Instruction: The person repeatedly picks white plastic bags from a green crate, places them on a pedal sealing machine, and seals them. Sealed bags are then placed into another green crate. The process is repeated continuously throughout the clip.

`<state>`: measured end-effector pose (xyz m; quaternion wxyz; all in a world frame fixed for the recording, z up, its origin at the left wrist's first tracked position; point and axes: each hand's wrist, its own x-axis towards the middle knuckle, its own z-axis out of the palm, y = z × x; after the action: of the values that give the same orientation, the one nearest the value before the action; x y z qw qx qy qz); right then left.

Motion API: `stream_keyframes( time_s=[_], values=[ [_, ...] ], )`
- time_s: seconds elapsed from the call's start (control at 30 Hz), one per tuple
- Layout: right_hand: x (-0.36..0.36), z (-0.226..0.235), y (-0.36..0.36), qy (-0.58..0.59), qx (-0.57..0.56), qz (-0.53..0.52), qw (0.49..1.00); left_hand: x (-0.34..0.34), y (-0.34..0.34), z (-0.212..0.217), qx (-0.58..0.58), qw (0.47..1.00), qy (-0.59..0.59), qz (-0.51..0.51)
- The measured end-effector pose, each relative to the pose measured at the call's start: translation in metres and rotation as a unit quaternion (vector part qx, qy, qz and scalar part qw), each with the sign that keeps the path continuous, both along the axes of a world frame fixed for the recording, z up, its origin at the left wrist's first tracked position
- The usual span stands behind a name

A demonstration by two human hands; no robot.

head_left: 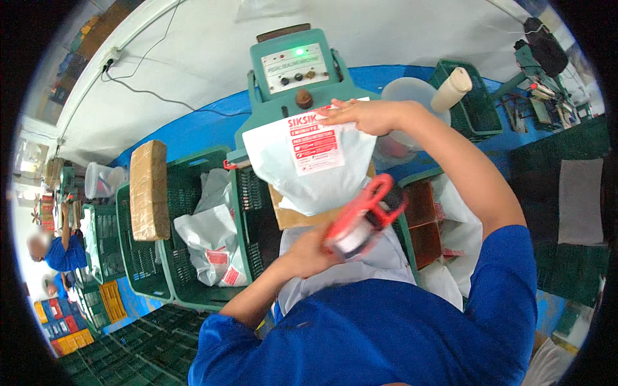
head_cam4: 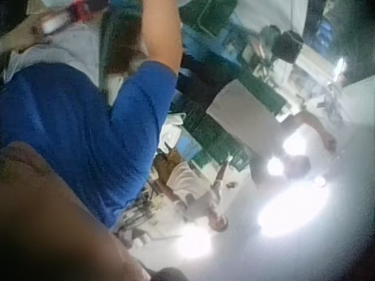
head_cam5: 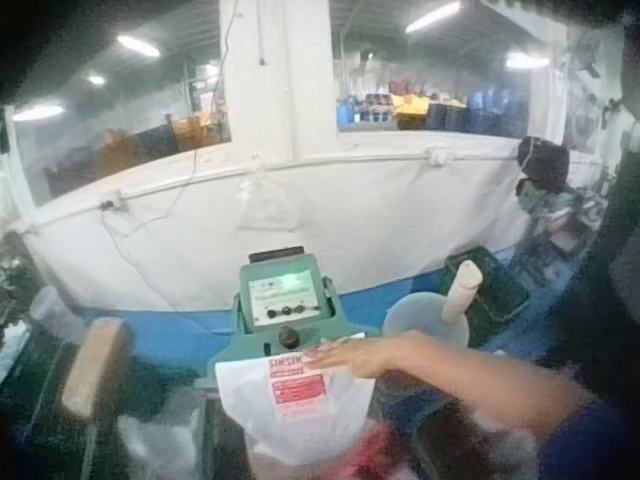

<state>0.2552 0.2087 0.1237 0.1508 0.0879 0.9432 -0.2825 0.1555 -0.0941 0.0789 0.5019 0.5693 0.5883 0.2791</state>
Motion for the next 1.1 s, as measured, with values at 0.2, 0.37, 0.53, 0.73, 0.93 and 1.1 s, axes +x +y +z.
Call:
stream_keyframes(
  time_s=[0.2,0.37,0.53,0.73,0.93,1.1],
  values=[
    [-0.001,0.004,0.0,-0.006,0.004,0.022,1.0,0.11,0.146,-0.081,-0.025,0.987,-0.158,0.029],
    [0.002,0.002,-0.003,-0.011,0.026,0.023,0.999,0.164,0.258,-0.118,0.178,0.974,0.036,0.133],
    [0.004,0.007,-0.001,0.002,0.051,0.048,0.998,0.183,0.291,-0.125,0.23,0.936,0.193,0.185],
    [0.008,0.003,-0.005,0.028,0.061,0.034,0.997,0.192,0.282,-0.119,0.238,0.937,0.202,0.157],
    [0.012,-0.011,-0.017,0.125,0.088,-0.032,0.988,0.115,0.15,-0.045,0.127,0.98,-0.149,-0.038],
    [0.01,-0.025,-0.046,0.197,0.156,-0.149,0.956,-0.02,0.036,-0.019,0.222,0.859,0.094,0.451]
  ],
)
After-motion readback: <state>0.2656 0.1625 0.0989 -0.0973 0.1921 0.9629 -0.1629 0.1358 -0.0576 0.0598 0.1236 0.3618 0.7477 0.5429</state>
